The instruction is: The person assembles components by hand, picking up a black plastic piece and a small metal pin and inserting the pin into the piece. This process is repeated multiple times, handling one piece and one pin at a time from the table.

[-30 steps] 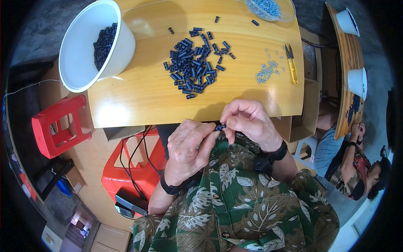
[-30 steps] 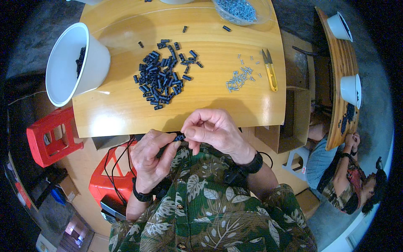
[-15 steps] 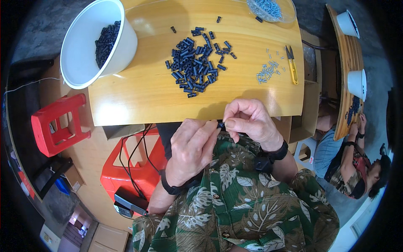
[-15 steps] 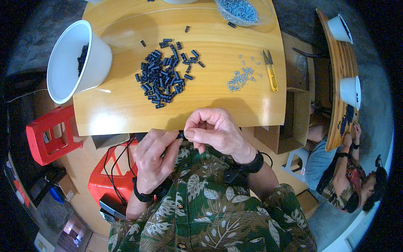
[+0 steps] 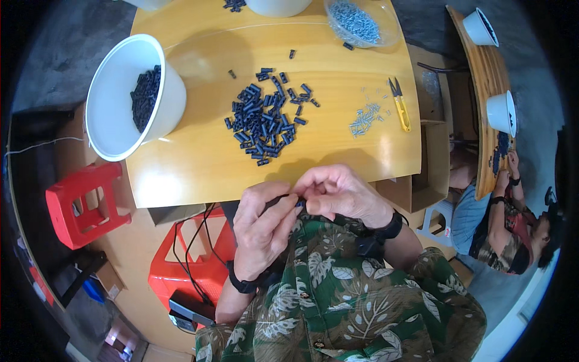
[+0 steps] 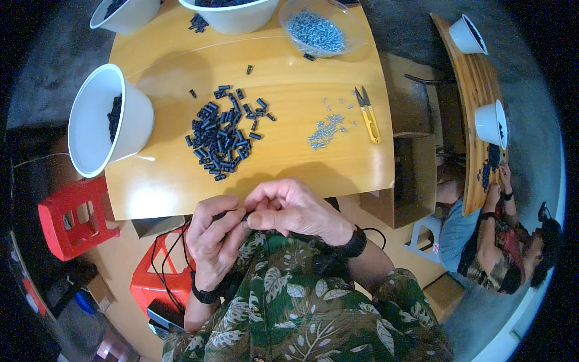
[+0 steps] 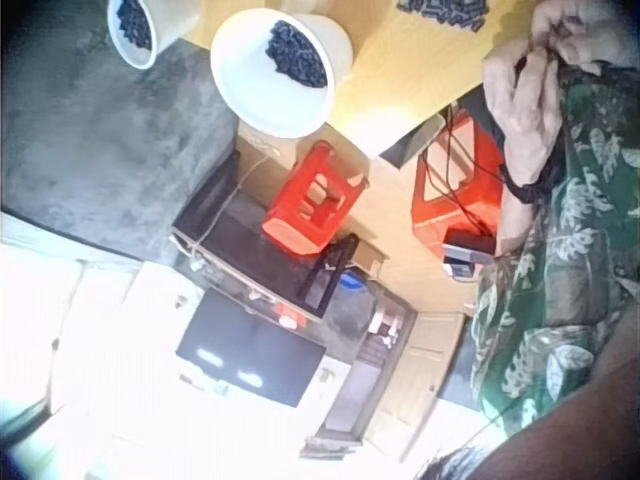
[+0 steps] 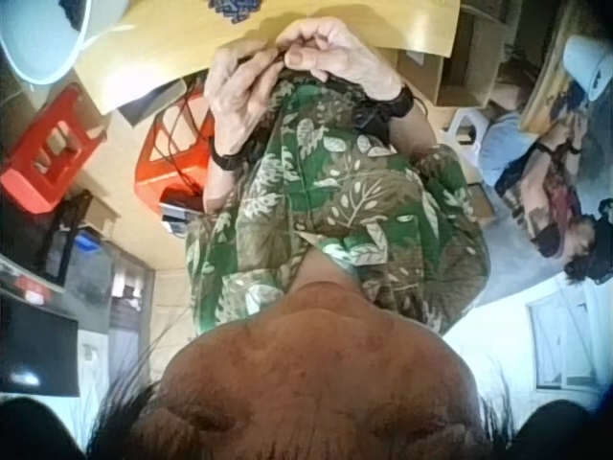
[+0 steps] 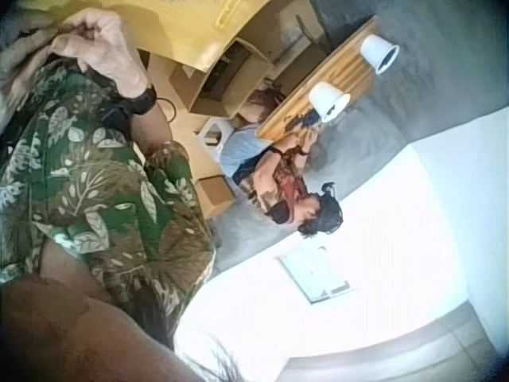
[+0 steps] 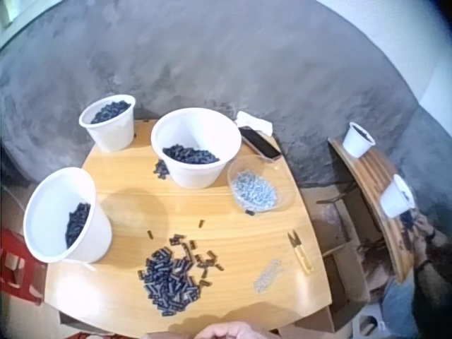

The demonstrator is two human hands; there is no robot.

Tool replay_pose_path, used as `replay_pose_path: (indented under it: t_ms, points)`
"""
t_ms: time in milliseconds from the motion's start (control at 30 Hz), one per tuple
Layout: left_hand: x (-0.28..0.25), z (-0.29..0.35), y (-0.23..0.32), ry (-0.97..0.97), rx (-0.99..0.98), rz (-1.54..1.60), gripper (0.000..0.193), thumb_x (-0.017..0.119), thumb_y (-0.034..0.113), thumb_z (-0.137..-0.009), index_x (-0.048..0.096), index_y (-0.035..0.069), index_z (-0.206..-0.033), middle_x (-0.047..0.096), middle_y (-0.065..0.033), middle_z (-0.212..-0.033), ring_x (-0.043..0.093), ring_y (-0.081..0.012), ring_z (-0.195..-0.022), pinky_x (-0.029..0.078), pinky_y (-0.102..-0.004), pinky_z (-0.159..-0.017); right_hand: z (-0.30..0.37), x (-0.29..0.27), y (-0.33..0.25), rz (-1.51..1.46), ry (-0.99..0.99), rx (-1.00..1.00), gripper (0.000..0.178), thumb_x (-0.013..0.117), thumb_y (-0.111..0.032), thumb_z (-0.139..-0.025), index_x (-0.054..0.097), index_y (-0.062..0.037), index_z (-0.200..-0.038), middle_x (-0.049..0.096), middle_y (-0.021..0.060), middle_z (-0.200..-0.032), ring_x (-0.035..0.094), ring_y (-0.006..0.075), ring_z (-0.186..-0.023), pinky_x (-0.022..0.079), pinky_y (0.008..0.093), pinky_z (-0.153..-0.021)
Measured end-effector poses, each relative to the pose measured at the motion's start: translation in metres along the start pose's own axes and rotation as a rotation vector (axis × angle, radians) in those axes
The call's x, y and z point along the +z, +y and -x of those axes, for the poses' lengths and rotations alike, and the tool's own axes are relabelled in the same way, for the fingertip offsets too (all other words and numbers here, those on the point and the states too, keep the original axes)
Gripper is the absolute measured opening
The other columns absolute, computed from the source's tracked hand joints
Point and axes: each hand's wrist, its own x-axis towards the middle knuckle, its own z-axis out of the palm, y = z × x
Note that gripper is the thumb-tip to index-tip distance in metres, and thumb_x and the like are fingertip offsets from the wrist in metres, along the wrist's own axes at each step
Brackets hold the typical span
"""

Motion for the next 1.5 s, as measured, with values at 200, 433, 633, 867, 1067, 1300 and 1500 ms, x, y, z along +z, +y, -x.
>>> replay_pose_path:
  t_ms: [200, 433, 633, 867, 1067, 1300, 1500]
  points:
    - [-0.002, -0.002, 0.001, -0.052, 0.090, -0.029, 0.031, 0.080, 0.005, -0.070, 0.074, 0.004, -0.101, 0.067, -0.0146, -0.111, 0.063, -0.0357, -0.108, 0.052, -0.0446, -0.090, -0.010, -0.002, 0.017, -0.091, -0.148, 0.020, 0.033, 0.082, -0.033, -0.082, 0.070, -0.0065, -0.098, 0.062, -0.0051, -0.078, 0.050, 0.0008, -0.061, 0.034, 0.0162, -0.051]
    - [-0.004, -0.003, -0.001, -0.091, 0.122, 0.026, 0.030, 0.079, 0.003, -0.069, 0.073, 0.002, -0.098, 0.068, -0.0106, -0.113, 0.062, -0.0343, -0.111, 0.051, -0.0424, -0.090, -0.017, 0.007, 0.025, -0.291, -0.231, -0.026, 0.037, 0.084, -0.020, -0.079, 0.068, -0.0035, -0.108, 0.064, -0.0039, -0.086, 0.054, 0.0029, -0.069, 0.039, 0.0178, -0.057]
    - [-0.005, 0.000, -0.006, -0.055, 0.171, 0.042, 0.028, 0.078, 0.003, -0.069, 0.072, 0.000, -0.096, 0.070, -0.0121, -0.106, 0.064, -0.0329, -0.108, 0.050, -0.0414, -0.086, -0.023, 0.009, 0.048, -0.529, -0.278, -0.028, 0.038, 0.083, -0.010, -0.077, 0.067, -0.0028, -0.111, 0.067, -0.0003, -0.094, 0.061, 0.0065, -0.079, 0.046, 0.0199, -0.066]
    - [-0.010, 0.007, -0.007, 0.022, 0.207, 0.073, 0.026, 0.077, 0.005, -0.071, 0.072, 0.000, -0.096, 0.070, -0.0119, -0.104, 0.066, -0.0316, -0.105, 0.050, -0.0410, -0.083, -0.021, 0.022, 0.037, -0.465, -0.296, -0.033, 0.036, 0.078, -0.010, -0.082, 0.064, -0.0003, -0.113, 0.066, 0.0004, -0.093, 0.059, 0.0057, -0.074, 0.044, 0.0188, -0.062]
    - [-0.031, 0.036, -0.012, 0.247, -0.078, 0.058, 0.021, 0.073, -0.006, -0.077, 0.070, -0.001, -0.097, 0.072, -0.0139, -0.097, 0.069, -0.0279, -0.095, 0.054, -0.0358, -0.080, -0.014, 0.033, 0.012, -0.183, -0.138, -0.019, 0.033, 0.072, -0.027, -0.093, 0.062, -0.0006, -0.110, 0.052, -0.0050, -0.075, 0.042, 0.0017, -0.057, 0.032, 0.0173, -0.048]
    - [-0.077, 0.077, -0.058, 0.899, -0.609, 0.253, 0.024, 0.067, 0.004, -0.092, 0.061, -0.003, -0.115, 0.070, -0.0092, -0.086, 0.066, -0.0126, -0.076, 0.054, -0.0256, -0.069, -0.019, 0.016, 0.013, -0.148, 0.028, -0.135, 0.018, 0.060, -0.017, -0.100, 0.061, 0.0007, -0.100, 0.046, -0.0039, -0.066, 0.039, 0.0038, -0.055, 0.033, 0.0193, -0.048]
    - [-0.091, 0.081, -0.077, 1.036, -0.665, 0.353, 0.034, 0.063, 0.016, -0.098, 0.055, -0.003, -0.124, 0.072, -0.0121, -0.094, 0.068, -0.0154, -0.082, 0.054, -0.0275, -0.076, -0.008, 0.008, 0.000, -0.095, 0.200, -0.238, 0.016, 0.061, -0.017, -0.100, 0.062, -0.0009, -0.098, 0.049, -0.0026, -0.066, 0.040, 0.0031, -0.055, 0.033, 0.0199, -0.048]
